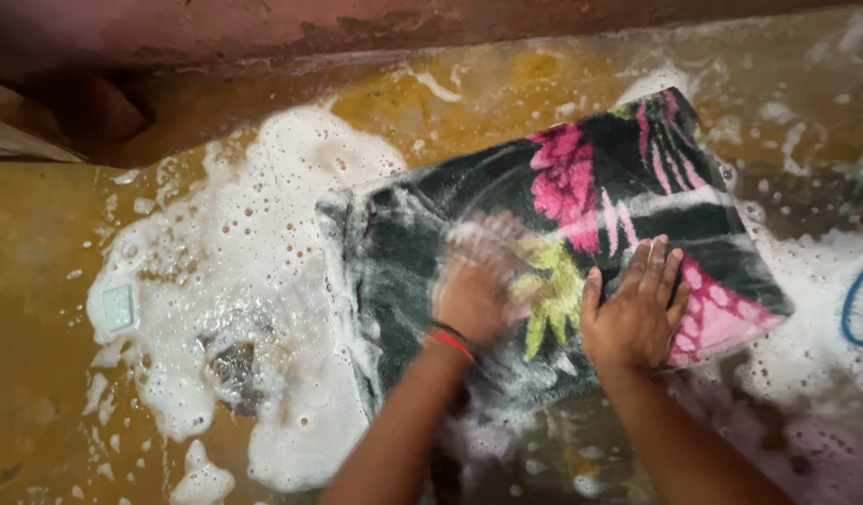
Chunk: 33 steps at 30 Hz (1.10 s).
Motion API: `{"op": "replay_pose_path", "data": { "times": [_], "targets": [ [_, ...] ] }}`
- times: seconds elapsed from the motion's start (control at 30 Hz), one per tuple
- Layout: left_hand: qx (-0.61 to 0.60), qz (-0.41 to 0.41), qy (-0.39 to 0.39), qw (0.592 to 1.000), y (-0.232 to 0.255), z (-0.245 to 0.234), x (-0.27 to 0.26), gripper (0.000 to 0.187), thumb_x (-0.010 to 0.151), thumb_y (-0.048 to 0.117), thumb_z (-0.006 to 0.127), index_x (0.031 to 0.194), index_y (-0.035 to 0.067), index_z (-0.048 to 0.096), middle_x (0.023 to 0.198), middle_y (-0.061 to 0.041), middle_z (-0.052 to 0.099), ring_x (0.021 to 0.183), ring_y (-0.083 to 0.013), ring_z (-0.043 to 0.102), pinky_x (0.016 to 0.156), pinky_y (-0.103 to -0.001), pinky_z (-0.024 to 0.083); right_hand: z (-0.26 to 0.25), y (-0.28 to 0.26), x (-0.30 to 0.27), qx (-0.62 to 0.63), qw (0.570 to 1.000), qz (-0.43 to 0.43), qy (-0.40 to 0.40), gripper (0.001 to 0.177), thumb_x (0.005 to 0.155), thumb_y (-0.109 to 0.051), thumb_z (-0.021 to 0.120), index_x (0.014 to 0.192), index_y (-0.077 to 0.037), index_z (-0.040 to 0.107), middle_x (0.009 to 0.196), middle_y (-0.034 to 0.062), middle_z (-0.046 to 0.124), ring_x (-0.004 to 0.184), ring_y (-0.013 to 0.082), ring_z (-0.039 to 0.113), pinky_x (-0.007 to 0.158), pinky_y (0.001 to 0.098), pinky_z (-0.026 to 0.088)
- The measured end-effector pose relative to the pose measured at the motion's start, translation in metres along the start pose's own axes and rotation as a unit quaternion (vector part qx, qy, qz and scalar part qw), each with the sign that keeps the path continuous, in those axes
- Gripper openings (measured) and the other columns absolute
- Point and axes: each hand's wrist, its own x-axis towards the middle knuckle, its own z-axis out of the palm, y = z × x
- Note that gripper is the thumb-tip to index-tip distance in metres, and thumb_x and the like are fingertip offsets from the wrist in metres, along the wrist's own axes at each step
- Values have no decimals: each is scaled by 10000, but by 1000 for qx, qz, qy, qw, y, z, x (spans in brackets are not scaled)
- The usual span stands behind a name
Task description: The person scrubs a dark floral rug on a wet tiled floor using a bar of soap and a brush. They apply soap to the rug, rub it with their hands, and then use a brush to scrub the surface thoroughly, creating suds.
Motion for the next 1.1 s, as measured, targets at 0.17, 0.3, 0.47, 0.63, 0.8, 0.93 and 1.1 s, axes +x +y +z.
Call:
{"op": "replay_pose_path", "data": {
  "times": [0.17, 0.3, 0.47, 0.63, 0.8, 0.93, 1.1],
  "targets": [
    [156, -248, 117, 949, -99, -46, -6, 719, 998, 646, 410, 1597, 251, 356, 1692, -110, 197, 1564, -350, 77, 1204, -626, -7, -2, -2, 2, 3, 1000, 8, -4, 789, 1014, -480, 467, 1575, 69, 386, 1700, 208, 289, 1593, 351, 184, 1260, 550, 148],
    [14, -405, 119, 906, -127, -72, -28, 785, 989, 656, 369, 1637, 236, 231, 1726, -82, 134, 1568, -347, 75, 1237, -580, 43, -2, -2, 2, -19, 1000, 7, -6, 790, 1011, -485, 463, 1574, 63, 381, 1702, 196, 281, 1592, 340, 180, 1249, 544, 150],
    [91, -340, 92, 932, -103, -63, -66, 680, 1078, 472, 260, 1651, 123, 146, 1726, -110, 83, 1579, -351, 23, 1249, -572, 7, -1, -3, 1, -14, 1000, 9, -3, 783, 1019, -485, 448, 1578, 58, 379, 1707, 187, 279, 1595, 338, 179, 1254, 540, 150],
    [135, -191, 43, 971, -17, -36, -99, 657, 1046, 368, 349, 1598, 27, 247, 1708, -153, 144, 1565, -348, 112, 1241, -527, 79, -3, -3, 3, -8, 1000, 12, -1, 793, 1012, -491, 442, 1582, 56, 378, 1706, 189, 282, 1597, 336, 183, 1263, 535, 148],
    [69, -199, 87, 974, 1, -37, -92, 630, 1030, 324, 419, 1566, 4, 332, 1684, -170, 227, 1552, -352, 204, 1241, -521, 134, 1, -1, 0, -3, 1000, 15, 2, 798, 1009, -498, 440, 1586, 50, 370, 1705, 190, 279, 1595, 334, 179, 1259, 535, 134],
    [45, -211, 102, 971, 1, -39, -92, 639, 1038, 341, 437, 1571, 3, 335, 1680, -184, 249, 1538, -366, 218, 1233, -517, 140, 1, 0, 2, 3, 1000, 9, -2, 807, 1012, -500, 439, 1585, 64, 362, 1706, 201, 273, 1596, 346, 173, 1259, 542, 126],
    [54, -235, 120, 963, 0, -37, -89, 664, 1025, 392, 456, 1570, 28, 343, 1677, -153, 264, 1548, -349, 214, 1238, -497, 151, 1, 1, 1, 13, 1000, 10, -1, 808, 1014, -497, 439, 1589, 63, 351, 1708, 202, 264, 1598, 351, 167, 1262, 546, 123]
  ]
}}
